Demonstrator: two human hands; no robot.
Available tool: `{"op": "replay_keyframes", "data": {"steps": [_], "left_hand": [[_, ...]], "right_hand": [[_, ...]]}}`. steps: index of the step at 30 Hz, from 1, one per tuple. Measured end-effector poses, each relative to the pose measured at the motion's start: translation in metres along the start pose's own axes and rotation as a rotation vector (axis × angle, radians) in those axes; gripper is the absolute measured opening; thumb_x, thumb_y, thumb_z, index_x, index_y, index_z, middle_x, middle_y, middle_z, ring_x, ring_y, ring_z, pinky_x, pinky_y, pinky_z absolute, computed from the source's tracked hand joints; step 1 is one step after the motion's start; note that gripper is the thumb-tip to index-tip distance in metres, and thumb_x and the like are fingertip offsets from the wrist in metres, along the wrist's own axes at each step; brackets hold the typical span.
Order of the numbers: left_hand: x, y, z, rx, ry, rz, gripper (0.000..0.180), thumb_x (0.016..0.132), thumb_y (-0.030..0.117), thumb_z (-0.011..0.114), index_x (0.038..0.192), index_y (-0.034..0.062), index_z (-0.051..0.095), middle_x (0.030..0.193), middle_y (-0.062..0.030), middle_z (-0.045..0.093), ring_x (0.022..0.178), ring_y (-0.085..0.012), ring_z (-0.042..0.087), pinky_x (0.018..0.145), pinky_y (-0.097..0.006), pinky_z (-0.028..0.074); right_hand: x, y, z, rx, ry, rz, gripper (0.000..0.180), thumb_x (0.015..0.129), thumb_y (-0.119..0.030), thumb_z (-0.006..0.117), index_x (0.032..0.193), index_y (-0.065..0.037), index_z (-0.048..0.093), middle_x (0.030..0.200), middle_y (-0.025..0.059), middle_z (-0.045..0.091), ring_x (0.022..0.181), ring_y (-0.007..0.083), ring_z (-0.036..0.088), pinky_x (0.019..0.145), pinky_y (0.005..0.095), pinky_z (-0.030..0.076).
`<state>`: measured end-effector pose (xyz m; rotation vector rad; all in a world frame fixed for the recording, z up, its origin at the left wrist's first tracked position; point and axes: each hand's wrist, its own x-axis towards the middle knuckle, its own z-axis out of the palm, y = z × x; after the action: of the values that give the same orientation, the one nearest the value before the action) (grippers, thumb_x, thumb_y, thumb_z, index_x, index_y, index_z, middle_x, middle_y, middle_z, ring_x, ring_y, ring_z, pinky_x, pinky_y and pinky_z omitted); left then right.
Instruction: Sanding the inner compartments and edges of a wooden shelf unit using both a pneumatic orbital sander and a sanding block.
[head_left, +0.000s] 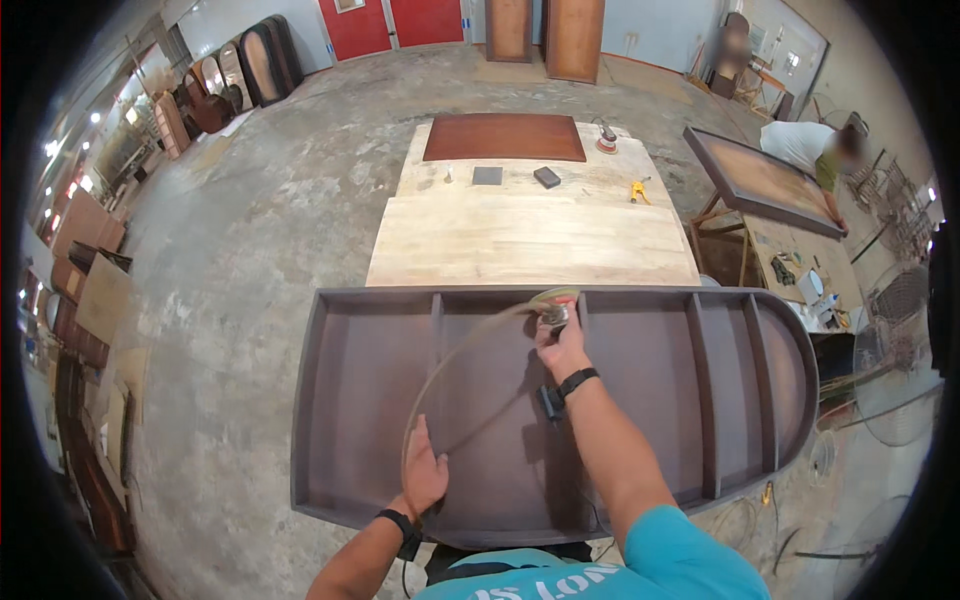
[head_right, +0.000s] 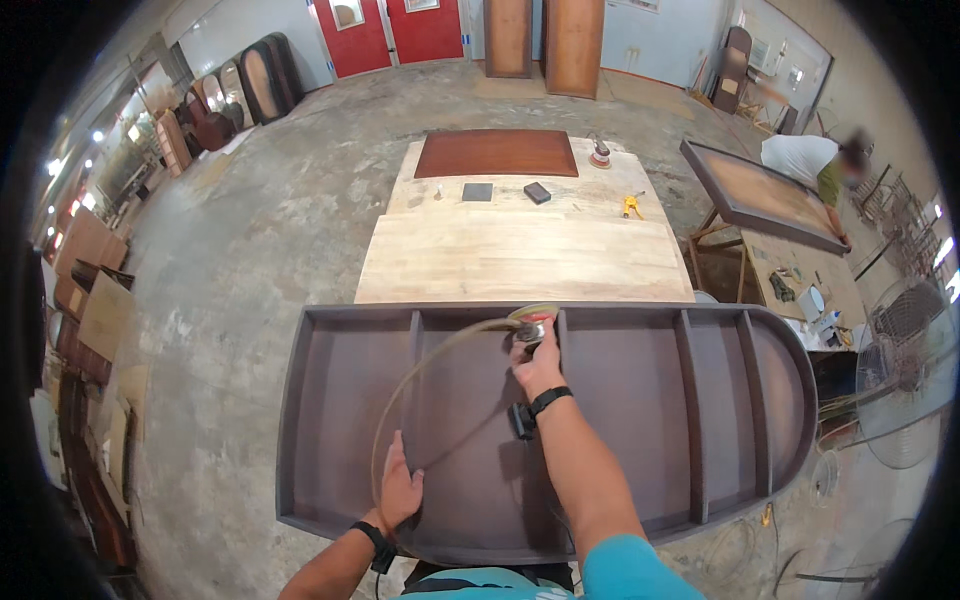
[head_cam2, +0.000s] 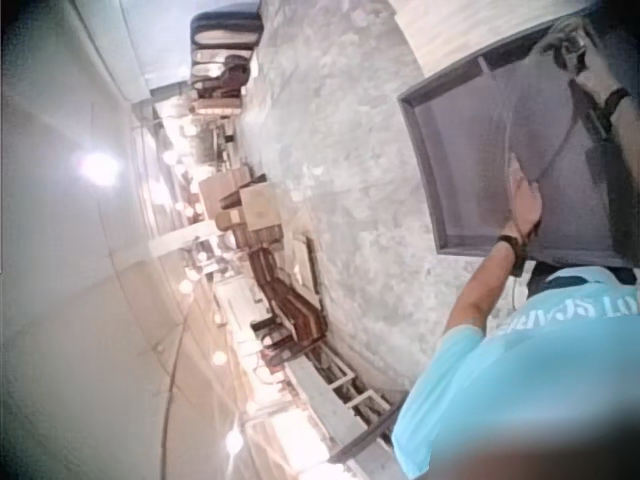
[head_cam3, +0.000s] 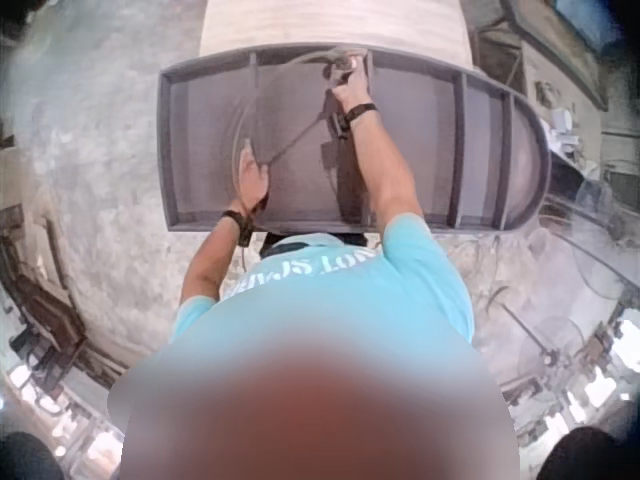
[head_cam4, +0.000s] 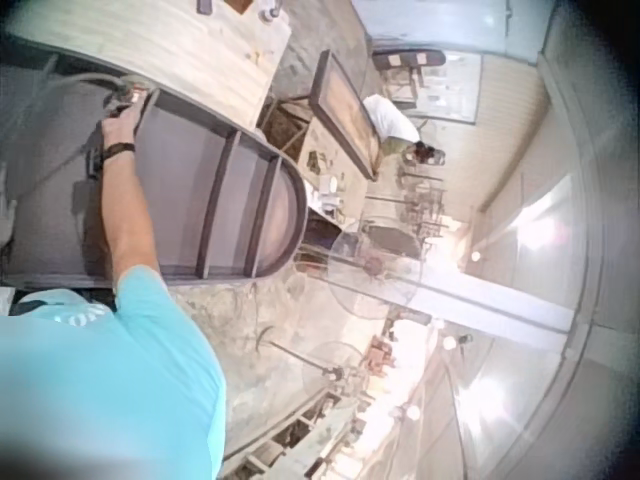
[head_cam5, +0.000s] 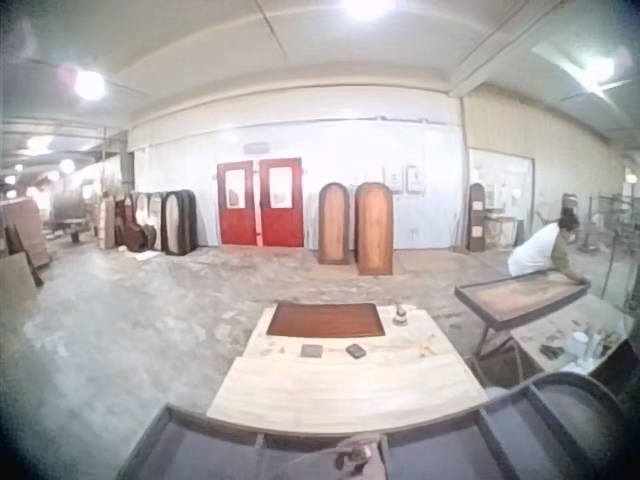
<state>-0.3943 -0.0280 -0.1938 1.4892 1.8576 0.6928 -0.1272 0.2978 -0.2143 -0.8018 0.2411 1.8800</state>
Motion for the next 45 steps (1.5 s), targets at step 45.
{"op": "replay_keyframes", "data": {"steps": [45], "left_hand": [[0.013,-0.177,-0.22,0.429,0.381,0.124,0.089,0.1,0.032,0.083,0.171,-0.0035,0.042,0.174,-0.033,0.044,0.166,-0.0495,0.036,0.138,-0.064,0.022]], "right_hand": [[-0.051,0.269,0.107,-0.211,-0.071,0.139,0.047,0.105,-0.061,0.079,0.111,-0.015,0.072,0.085,0.0057,0.073,0.062,0.0169,0.067,0.047,0.0242,0.054]]}}
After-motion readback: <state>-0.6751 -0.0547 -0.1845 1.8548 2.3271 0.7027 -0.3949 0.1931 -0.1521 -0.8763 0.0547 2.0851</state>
